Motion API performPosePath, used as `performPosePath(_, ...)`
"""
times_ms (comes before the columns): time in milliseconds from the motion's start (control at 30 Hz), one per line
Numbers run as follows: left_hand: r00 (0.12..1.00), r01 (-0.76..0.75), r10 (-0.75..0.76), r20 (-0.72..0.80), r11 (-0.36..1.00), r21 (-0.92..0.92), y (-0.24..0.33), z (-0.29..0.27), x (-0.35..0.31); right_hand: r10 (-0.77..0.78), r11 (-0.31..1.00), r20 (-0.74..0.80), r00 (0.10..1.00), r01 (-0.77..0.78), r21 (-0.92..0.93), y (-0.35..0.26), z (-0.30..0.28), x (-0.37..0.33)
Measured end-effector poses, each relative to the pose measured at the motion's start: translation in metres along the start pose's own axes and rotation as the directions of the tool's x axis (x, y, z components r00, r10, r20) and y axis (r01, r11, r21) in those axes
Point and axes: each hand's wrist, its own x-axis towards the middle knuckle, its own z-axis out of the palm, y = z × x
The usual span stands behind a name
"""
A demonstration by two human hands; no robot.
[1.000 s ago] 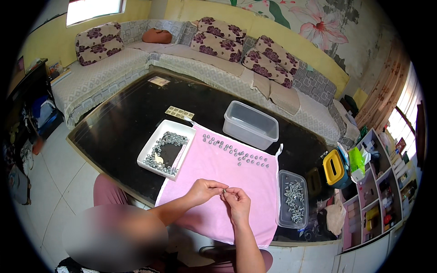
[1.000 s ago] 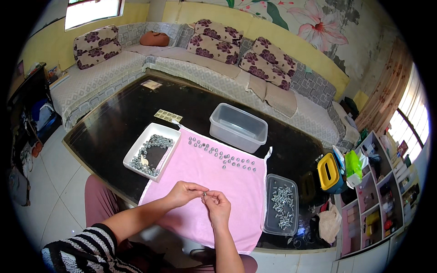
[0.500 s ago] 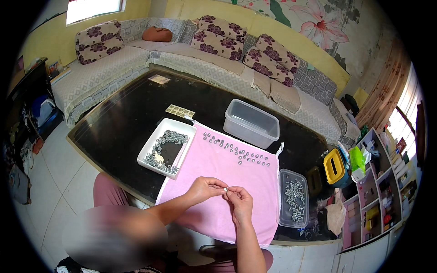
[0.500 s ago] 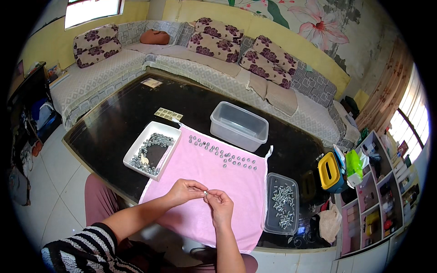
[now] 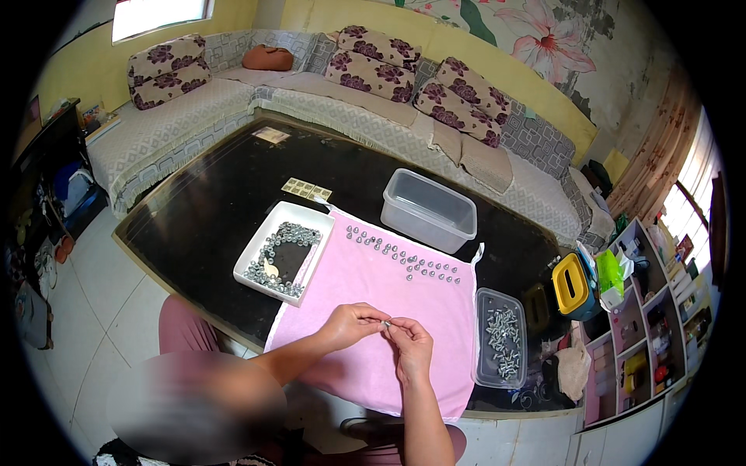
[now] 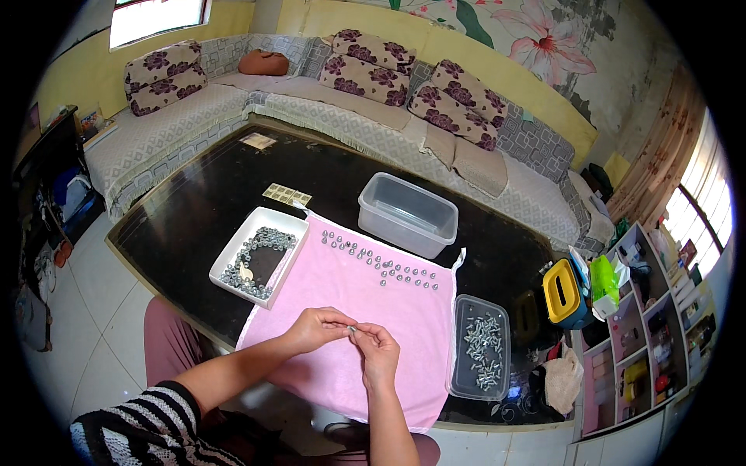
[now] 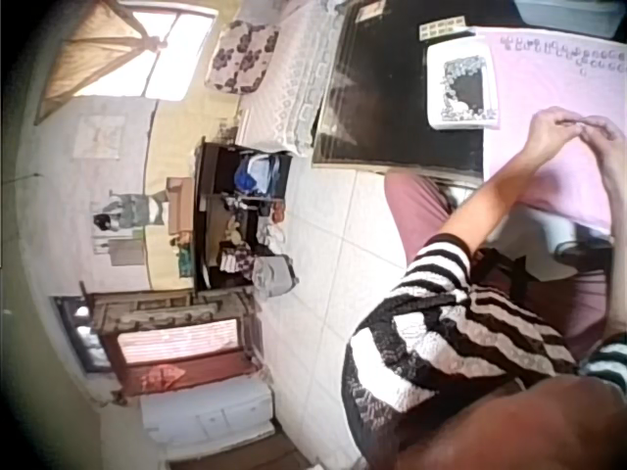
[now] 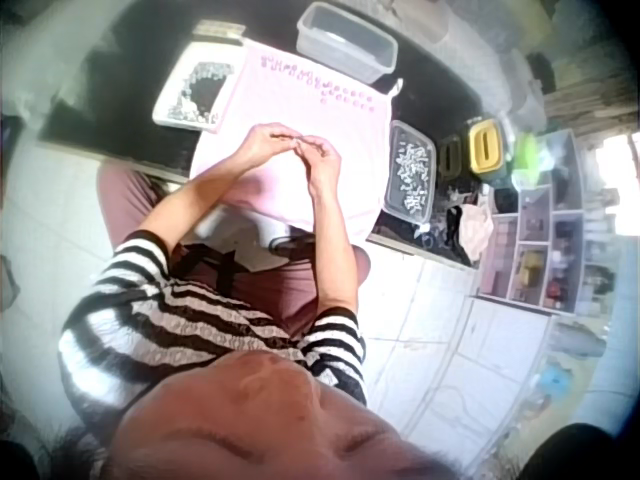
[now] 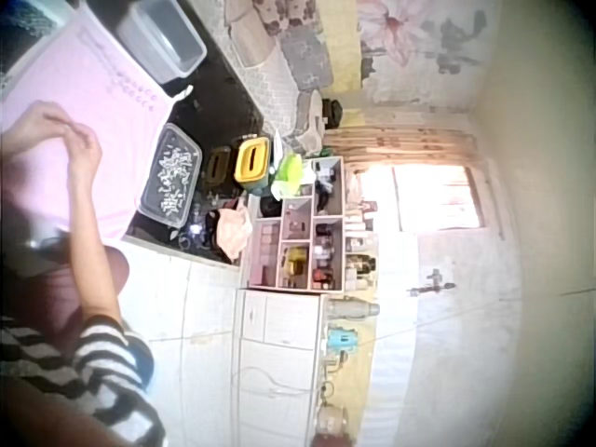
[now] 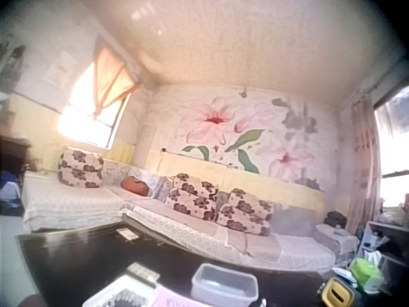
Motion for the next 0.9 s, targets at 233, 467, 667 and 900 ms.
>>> performPosePath(233,0.997,0.058,-0.043,0.06,0.961,-0.269,-0.003,-0.006,0.003,-0.012,1.0,0.008,1.0,0.012,0.019,-0.003,0.005,-0.001)
performPosePath(467,0.998,0.046,-0.04,0.052,0.993,-0.109,-0.004,-0.002,0.003,-0.055,0.998,0.013,0.998,0.055,0.019,0.006,0.001,0.002)
performPosePath(667,0.998,-0.03,0.033,0.061,0.998,-0.049,-0.007,-0.004,0.003,-0.058,0.998,0.012,0.998,0.058,0.003,0.007,0.0,0.002)
performPosePath(900,0.998,0.013,-0.005,0.064,0.992,-0.124,-0.007,-0.003,0.003,-0.065,0.998,-0.002,0.998,0.065,0.013,0.006,0.001,0.001)
